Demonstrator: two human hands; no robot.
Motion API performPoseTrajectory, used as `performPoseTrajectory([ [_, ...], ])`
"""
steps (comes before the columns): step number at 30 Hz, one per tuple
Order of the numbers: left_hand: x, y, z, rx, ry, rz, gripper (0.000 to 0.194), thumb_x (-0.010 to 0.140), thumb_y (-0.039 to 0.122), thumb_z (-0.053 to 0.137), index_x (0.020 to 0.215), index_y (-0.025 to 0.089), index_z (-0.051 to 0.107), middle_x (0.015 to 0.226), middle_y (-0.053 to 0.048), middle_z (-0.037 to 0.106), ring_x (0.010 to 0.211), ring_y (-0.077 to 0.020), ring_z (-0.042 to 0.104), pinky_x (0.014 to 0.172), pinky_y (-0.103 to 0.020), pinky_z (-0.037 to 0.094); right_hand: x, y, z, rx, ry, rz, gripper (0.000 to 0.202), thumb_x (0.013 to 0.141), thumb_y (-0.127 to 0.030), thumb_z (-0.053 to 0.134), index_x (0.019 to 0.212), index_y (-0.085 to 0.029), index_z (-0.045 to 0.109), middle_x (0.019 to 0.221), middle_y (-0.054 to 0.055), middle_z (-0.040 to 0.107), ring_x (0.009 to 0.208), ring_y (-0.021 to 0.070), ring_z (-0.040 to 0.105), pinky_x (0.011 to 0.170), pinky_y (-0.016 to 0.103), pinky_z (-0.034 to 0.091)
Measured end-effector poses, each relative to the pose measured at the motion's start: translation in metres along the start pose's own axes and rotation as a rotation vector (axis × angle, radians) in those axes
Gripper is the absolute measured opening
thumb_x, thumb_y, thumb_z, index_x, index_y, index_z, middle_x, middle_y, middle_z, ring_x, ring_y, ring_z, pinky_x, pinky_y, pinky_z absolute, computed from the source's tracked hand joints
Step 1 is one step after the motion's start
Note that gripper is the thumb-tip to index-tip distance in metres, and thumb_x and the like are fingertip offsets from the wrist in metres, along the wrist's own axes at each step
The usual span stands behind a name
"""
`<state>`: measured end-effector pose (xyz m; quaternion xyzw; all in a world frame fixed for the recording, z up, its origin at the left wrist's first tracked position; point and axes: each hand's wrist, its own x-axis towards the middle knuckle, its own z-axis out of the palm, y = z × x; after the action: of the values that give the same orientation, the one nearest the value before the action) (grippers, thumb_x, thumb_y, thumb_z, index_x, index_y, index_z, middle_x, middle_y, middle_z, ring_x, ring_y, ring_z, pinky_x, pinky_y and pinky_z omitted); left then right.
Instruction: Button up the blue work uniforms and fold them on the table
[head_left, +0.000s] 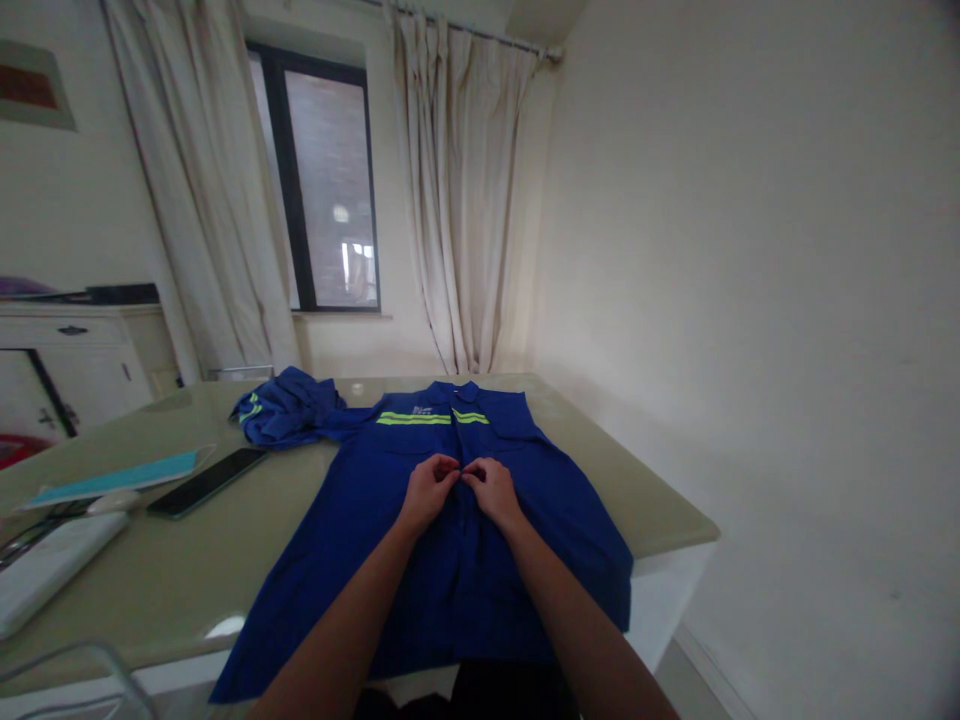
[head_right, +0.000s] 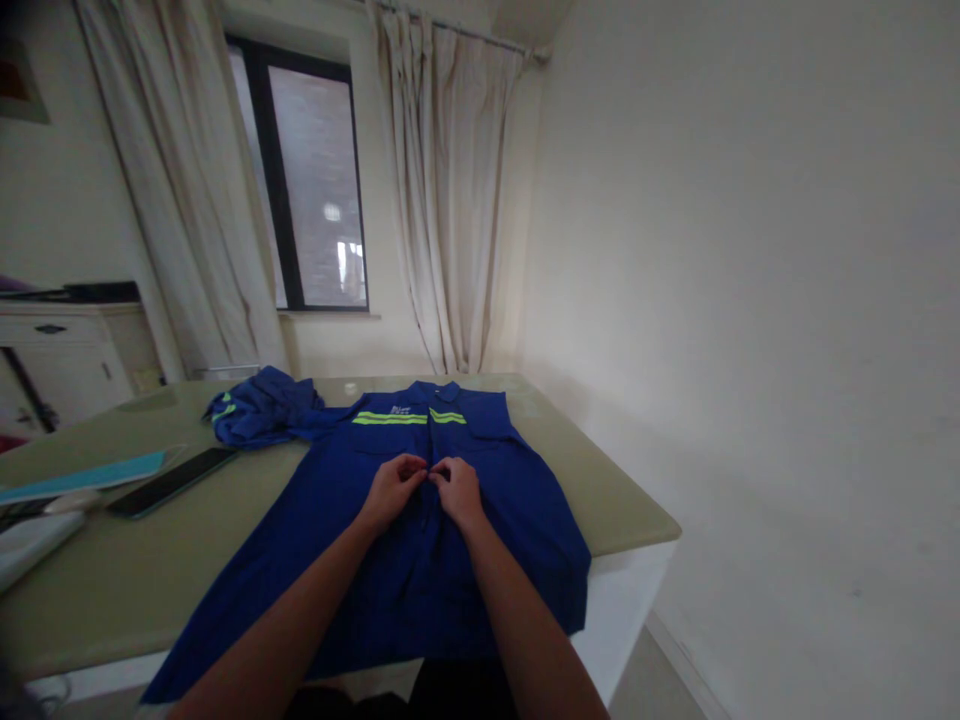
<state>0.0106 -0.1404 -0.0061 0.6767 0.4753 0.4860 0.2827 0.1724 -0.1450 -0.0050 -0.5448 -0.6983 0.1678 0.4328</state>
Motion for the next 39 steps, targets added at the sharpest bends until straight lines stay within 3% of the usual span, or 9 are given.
performPoseTrajectory([
  [5,-0.002,0.003,-0.001,0.058,-0.007,0.031,0.021,0.088,0.017,0.053,0.101,0.019,0.070,0.096,-0.004,0.077,0.090,-0.0170,0.073,0.082,-0.029,0.056,0.003,0.004,0.002,0.025,0.025,0.019,0.009,0.082,-0.019,0.068,0.082,-0.022,0.076,0.085,0.002,0.073,0.082,0.0181,0.067,0.076,0.027,0.047],
  [10,-0.005,0.007,0.000,0.184,-0.042,0.082,0.048,0.079,0.001,0.054,0.120,0.023,0.069,0.101,-0.002,0.074,0.084,-0.0149,0.069,0.082,-0.028,0.054,0.006,0.009,0.003,0.054,0.028,0.049,0.009,0.081,-0.020,0.067,0.082,-0.022,0.076,0.084,0.002,0.075,0.081,0.0187,0.068,0.075,0.027,0.048],
  [15,-0.008,0.013,0.000,0.350,-0.031,0.090,0.027,0.088,0.008,0.056,0.097,0.023,0.075,0.100,-0.005,0.073,0.097,-0.0213,0.067,0.090,-0.033,0.048,0.008,0.011,0.003,0.108,-0.010,0.067,0.009,0.079,-0.023,0.068,0.080,-0.021,0.076,0.078,0.002,0.076,0.077,0.0191,0.069,0.071,0.027,0.049],
  [24,-0.013,0.023,0.002,0.498,-0.018,0.079,0.021,0.096,0.012,0.049,0.095,0.022,0.068,0.100,-0.005,0.068,0.095,-0.0196,0.064,0.086,-0.029,0.044,0.007,0.008,0.002,0.201,0.016,0.086,0.011,0.075,-0.028,0.071,0.080,-0.022,0.079,0.080,0.003,0.078,0.078,0.0208,0.071,0.073,0.028,0.052],
  [34,-0.012,0.018,-0.001,0.439,-0.008,0.087,0.019,0.091,0.012,0.053,0.090,0.023,0.069,0.094,-0.003,0.068,0.087,-0.0174,0.065,0.079,-0.027,0.044,0.013,0.004,0.003,0.255,0.037,0.169,0.014,0.073,-0.030,0.067,0.074,-0.022,0.078,0.073,0.002,0.076,0.075,0.0206,0.070,0.070,0.028,0.050],
  [39,-0.006,0.011,-0.003,0.344,-0.033,0.049,0.019,0.095,0.029,0.056,0.093,0.021,0.072,0.091,-0.003,0.074,0.085,-0.0171,0.068,0.076,-0.026,0.048,0.010,0.002,0.000,0.260,0.029,0.145,0.014,0.072,-0.030,0.067,0.073,-0.022,0.077,0.075,0.002,0.076,0.077,0.0202,0.069,0.071,0.027,0.050],
])
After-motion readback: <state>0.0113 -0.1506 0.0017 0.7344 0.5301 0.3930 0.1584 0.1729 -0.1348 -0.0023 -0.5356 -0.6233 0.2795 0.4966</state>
